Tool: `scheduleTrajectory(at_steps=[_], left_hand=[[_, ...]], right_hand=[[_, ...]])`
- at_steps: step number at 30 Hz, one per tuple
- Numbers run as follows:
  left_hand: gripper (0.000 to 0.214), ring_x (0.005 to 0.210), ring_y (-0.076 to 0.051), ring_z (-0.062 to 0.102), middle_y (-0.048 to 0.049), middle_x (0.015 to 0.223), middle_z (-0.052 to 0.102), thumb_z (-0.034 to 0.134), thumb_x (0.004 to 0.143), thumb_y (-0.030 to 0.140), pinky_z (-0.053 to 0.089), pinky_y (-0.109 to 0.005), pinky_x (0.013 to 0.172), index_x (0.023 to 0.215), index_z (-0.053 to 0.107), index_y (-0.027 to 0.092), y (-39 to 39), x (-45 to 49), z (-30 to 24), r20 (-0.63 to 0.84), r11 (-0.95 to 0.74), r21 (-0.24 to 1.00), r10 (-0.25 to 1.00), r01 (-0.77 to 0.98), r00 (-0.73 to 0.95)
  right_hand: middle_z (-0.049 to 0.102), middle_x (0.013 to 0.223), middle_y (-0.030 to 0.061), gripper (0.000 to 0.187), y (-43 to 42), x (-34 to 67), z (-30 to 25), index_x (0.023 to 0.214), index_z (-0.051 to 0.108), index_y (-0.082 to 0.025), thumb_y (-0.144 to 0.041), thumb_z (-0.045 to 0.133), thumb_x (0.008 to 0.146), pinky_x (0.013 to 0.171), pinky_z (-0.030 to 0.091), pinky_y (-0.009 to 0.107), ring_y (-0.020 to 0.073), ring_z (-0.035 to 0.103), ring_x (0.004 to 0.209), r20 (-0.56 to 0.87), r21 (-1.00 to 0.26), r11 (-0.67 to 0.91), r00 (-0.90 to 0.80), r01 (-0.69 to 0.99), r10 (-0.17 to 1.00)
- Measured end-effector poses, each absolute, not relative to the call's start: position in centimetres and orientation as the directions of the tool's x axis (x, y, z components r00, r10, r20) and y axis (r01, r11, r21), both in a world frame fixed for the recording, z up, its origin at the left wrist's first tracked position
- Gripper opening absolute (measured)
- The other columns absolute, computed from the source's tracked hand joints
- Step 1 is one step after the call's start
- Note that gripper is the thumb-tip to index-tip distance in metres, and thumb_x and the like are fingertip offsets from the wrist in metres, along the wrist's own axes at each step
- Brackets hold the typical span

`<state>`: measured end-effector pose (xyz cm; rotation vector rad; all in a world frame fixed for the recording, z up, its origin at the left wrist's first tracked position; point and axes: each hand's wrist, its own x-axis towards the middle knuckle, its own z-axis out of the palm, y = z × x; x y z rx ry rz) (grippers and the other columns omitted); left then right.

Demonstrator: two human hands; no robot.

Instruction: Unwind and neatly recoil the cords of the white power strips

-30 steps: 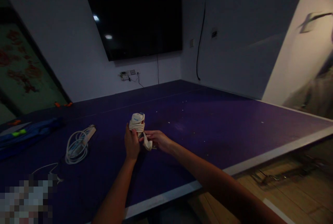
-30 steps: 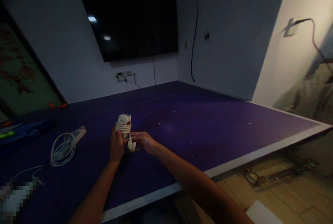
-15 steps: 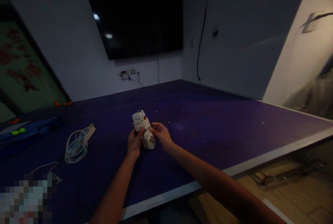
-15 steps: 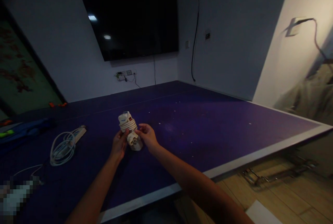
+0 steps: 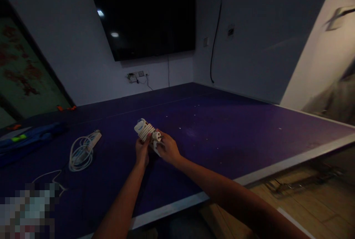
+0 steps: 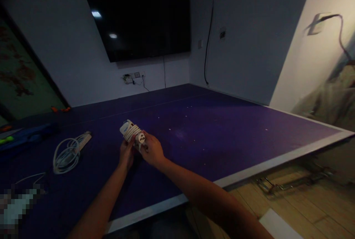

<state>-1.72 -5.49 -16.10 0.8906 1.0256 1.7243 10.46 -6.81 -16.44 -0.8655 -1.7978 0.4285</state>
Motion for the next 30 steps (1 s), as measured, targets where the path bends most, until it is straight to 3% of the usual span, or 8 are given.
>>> scheduleTrajectory(at_steps=[3,5,11,16,23,30], left_hand=[[0.059,0.073,-0.018,0.066,-0.0098,0.093,0.068,0.074,0.058,0.051,0.053,-0.031,0.068,0.100,0.055,0.014,-5.4,-1.8,-16.4,0.085,-0.205,0.920,0.936,-0.334,-0.341],[0.060,0.071,-0.019,0.066,-0.0092,0.089,0.068,0.074,0.058,0.052,0.053,-0.031,0.066,0.100,0.056,0.014,-5.4,-1.8,-16.5,0.072,-0.191,0.930,0.933,-0.314,-0.353],[0.064,0.077,-0.020,0.065,-0.0109,0.094,0.067,0.068,0.061,0.059,0.052,-0.029,0.065,0.104,0.057,0.013,-5.0,-1.7,-16.6,0.174,-0.245,0.940,0.944,-0.239,-0.282],[0.069,0.076,-0.017,0.062,-0.0107,0.094,0.064,0.049,0.070,0.070,0.051,-0.028,0.065,0.109,0.056,0.014,-4.6,-1.9,-17.3,0.273,-0.285,0.959,0.932,-0.014,-0.237],[0.073,0.065,-0.015,0.059,-0.0066,0.076,0.062,0.043,0.072,0.072,0.048,-0.028,0.061,0.111,0.057,0.012,-4.3,-2.1,-17.7,0.360,-0.334,0.929,0.917,0.161,-0.174],[0.068,0.058,-0.014,0.058,-0.0038,0.066,0.061,0.043,0.074,0.070,0.046,-0.027,0.059,0.105,0.061,0.012,-4.5,-1.8,-17.9,0.383,-0.351,0.913,0.913,0.208,-0.140]], right_hand=[[0.036,0.142,0.0192,0.084,-6.6,9.9,-16.9,0.136,0.034,-0.009,-0.021,0.067,0.060,0.107,0.029,0.044,0.0287,0.034,0.130,0.632,-0.520,0.694,-0.322,0.497,0.705],[0.028,0.146,0.0197,0.095,-6.4,9.7,-17.2,0.139,0.026,-0.010,-0.022,0.070,0.056,0.106,0.028,0.047,0.0310,0.031,0.131,0.598,-0.465,0.671,-0.353,0.578,0.719],[0.031,0.145,0.0163,0.081,-5.9,10.0,-16.9,0.138,0.025,-0.015,-0.020,0.060,0.066,0.099,0.038,0.039,0.0278,0.042,0.124,0.552,-0.446,0.617,-0.343,0.648,0.760],[0.051,0.127,0.0140,0.073,-4.3,12.1,-15.5,0.133,0.030,-0.019,-0.026,0.060,0.067,0.086,0.044,0.036,0.0273,0.054,0.109,0.507,-0.538,0.421,-0.118,0.730,0.854],[0.055,0.122,0.0156,0.076,-0.4,20.0,-14.2,0.133,0.029,-0.016,-0.035,0.063,0.068,0.079,0.045,0.035,0.0279,0.059,0.101,0.361,-0.579,-0.093,0.357,0.810,0.862],[0.065,0.103,0.0131,0.067,1.2,26.7,-14.8,0.125,0.045,-0.020,-0.045,0.064,0.067,0.076,0.045,0.034,0.0291,0.062,0.097,0.248,-0.493,-0.273,0.435,0.826,0.866]])
